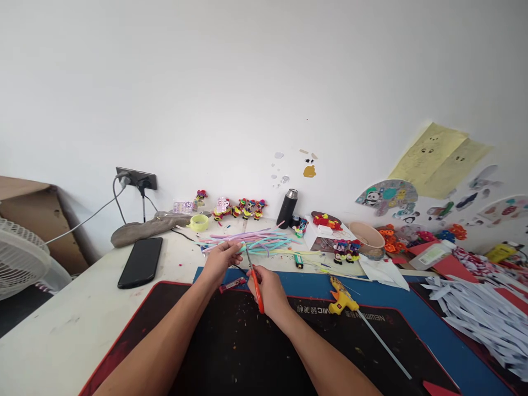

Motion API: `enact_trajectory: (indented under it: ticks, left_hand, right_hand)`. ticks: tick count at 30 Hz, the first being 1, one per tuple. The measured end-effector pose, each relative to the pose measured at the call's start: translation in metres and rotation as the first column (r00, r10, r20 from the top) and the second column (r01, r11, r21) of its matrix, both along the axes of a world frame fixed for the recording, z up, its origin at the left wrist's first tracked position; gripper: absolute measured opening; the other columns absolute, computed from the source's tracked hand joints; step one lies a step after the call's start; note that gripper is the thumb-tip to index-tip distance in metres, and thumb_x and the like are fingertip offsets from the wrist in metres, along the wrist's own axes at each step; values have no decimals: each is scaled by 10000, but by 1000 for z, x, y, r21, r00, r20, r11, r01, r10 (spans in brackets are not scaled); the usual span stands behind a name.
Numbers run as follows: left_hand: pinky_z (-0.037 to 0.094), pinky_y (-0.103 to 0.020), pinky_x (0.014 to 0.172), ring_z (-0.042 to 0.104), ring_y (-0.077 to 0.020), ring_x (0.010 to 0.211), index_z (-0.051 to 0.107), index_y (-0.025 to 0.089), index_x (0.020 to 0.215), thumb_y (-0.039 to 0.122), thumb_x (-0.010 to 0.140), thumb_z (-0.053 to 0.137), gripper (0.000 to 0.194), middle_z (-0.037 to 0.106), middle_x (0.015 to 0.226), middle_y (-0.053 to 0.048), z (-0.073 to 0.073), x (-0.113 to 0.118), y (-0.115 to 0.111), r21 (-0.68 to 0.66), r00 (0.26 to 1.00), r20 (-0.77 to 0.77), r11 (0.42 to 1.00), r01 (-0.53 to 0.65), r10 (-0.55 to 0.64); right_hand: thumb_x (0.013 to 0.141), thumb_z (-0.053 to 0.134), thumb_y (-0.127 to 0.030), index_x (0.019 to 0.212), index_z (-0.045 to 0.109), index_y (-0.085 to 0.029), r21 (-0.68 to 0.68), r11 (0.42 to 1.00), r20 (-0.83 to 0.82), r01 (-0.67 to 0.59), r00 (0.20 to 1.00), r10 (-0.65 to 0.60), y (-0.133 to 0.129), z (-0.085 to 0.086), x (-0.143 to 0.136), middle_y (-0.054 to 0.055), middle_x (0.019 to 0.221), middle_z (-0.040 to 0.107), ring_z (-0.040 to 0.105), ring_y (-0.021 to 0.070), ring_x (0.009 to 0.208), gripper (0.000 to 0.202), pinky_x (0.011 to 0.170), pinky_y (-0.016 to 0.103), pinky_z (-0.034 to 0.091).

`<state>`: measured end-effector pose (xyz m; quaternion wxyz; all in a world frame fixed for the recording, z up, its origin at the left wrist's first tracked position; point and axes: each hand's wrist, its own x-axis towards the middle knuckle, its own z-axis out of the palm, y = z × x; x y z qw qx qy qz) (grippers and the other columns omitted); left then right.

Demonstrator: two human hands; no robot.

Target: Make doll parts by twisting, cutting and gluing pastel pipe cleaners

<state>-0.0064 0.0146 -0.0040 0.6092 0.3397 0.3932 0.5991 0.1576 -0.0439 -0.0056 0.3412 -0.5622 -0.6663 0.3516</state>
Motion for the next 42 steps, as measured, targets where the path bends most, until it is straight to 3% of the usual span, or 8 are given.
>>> enact_trajectory:
  ticks: [5, 11, 17, 22, 29, 42]
  left_hand:
    - [475, -239, 508, 615, -144, 529, 662, 155, 707, 458, 553, 944, 442, 627, 581, -10, 1, -1, 1, 0, 999, -51, 1000, -8, 8]
    - [497, -258, 518, 614, -160, 514, 671, 167, 719, 535, 587, 911, 458, 644, 554, -23, 1, 0, -1, 66, 988, -149, 997, -29, 39]
    - [504, -272, 511, 610, -170, 488, 689, 169, 761, 566, 639, 867, 452, 659, 549, -36, 0, 0, 0, 112, 971, -232, 993, -31, 57]
    - [502, -274, 497, 617, -183, 480, 695, 165, 815, 574, 686, 824, 447, 667, 540, -44, -3, 0, 2, 168, 932, -347, 984, -53, 109]
    - [495, -246, 506, 605, -148, 506, 661, 160, 730, 526, 605, 872, 440, 627, 552, 1, -4, -1, 4, 70, 983, -181, 997, -28, 41]
    - [453, -222, 475, 589, -127, 505, 639, 152, 714, 470, 576, 885, 426, 602, 555, 15, -6, -3, 7, 12, 994, -105, 1000, -26, 27]
  right_hand:
    - [769, 584, -167, 871, 707, -203, 28, 999, 60, 33, 998, -35, 1, -1, -1, -8, 579, 641, 537, 166, 515, 164, 548, 254, 357]
    - [848, 524, -173, 849, 693, -193, -5, 1000, 16, 22, 1000, -22, 2, -3, -3, -10, 510, 598, 505, 157, 463, 170, 519, 251, 319]
    - [838, 476, -152, 859, 678, -196, -29, 1000, -11, -3, 1000, 2, 2, -3, -2, -20, 489, 571, 480, 156, 436, 207, 515, 258, 326]
    - [823, 557, -191, 874, 698, -195, -25, 999, 31, 40, 999, -39, 1, -4, -3, -19, 516, 588, 489, 156, 458, 150, 519, 251, 329]
    - [761, 568, -108, 829, 674, -193, -9, 998, 85, 59, 995, -58, 0, -3, -6, -55, 482, 522, 460, 124, 433, 152, 493, 222, 303]
    - [769, 557, -92, 820, 676, -191, -38, 996, 113, 85, 990, -80, -2, 4, -10, -36, 536, 561, 479, 128, 450, 163, 488, 222, 326]
